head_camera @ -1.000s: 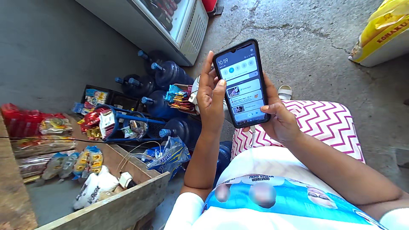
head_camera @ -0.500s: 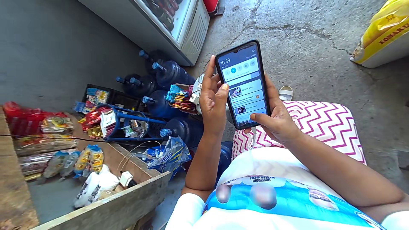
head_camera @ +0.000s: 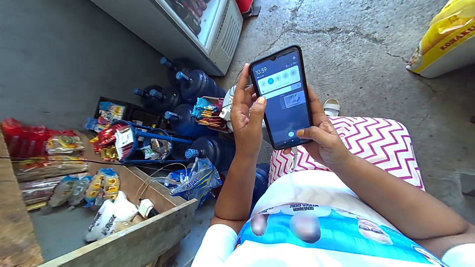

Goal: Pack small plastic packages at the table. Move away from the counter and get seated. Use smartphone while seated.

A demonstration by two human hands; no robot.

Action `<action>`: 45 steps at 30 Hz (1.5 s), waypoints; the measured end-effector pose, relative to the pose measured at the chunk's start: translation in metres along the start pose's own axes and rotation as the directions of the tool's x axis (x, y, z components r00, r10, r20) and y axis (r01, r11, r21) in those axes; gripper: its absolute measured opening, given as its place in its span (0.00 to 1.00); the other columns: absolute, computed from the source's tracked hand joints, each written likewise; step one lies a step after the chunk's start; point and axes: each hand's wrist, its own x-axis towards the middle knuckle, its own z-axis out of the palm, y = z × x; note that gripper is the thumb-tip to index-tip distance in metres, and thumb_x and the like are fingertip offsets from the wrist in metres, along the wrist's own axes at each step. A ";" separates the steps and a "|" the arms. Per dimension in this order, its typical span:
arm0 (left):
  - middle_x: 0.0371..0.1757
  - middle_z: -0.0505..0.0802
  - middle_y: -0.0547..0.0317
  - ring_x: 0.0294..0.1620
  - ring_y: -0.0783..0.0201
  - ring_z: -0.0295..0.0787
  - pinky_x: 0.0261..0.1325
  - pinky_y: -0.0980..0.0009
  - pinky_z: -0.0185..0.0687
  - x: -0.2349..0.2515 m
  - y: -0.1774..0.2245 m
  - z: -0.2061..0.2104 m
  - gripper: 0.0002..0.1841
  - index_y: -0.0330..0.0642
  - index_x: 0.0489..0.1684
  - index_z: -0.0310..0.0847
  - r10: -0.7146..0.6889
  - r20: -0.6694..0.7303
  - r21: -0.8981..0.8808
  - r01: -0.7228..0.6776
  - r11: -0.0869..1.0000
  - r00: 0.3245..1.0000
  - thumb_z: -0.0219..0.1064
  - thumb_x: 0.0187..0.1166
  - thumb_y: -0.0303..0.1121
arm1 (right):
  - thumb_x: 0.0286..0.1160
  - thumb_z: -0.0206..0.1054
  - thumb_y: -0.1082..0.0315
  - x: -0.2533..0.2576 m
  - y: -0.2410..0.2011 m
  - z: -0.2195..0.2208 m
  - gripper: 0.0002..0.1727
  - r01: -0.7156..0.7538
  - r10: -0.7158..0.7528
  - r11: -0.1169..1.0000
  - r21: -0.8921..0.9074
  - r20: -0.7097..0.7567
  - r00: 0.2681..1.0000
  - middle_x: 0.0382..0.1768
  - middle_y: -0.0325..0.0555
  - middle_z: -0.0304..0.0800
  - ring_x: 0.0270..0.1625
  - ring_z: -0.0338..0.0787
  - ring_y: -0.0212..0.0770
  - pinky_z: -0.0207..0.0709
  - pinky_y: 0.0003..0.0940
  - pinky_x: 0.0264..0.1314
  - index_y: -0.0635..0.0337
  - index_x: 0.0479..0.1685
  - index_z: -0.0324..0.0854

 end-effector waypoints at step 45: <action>0.64 0.85 0.49 0.62 0.63 0.87 0.69 0.63 0.83 -0.009 -0.002 0.004 0.34 0.32 0.92 0.47 -0.046 0.000 -0.028 0.046 0.999 0.999 0.49 0.82 0.23 | 0.61 0.50 0.86 0.002 -0.001 -0.001 0.53 0.032 -0.032 0.999 0.015 0.012 0.999 0.70 0.44 0.81 0.55 0.94 0.41 0.93 0.36 0.29 0.43 0.94 0.40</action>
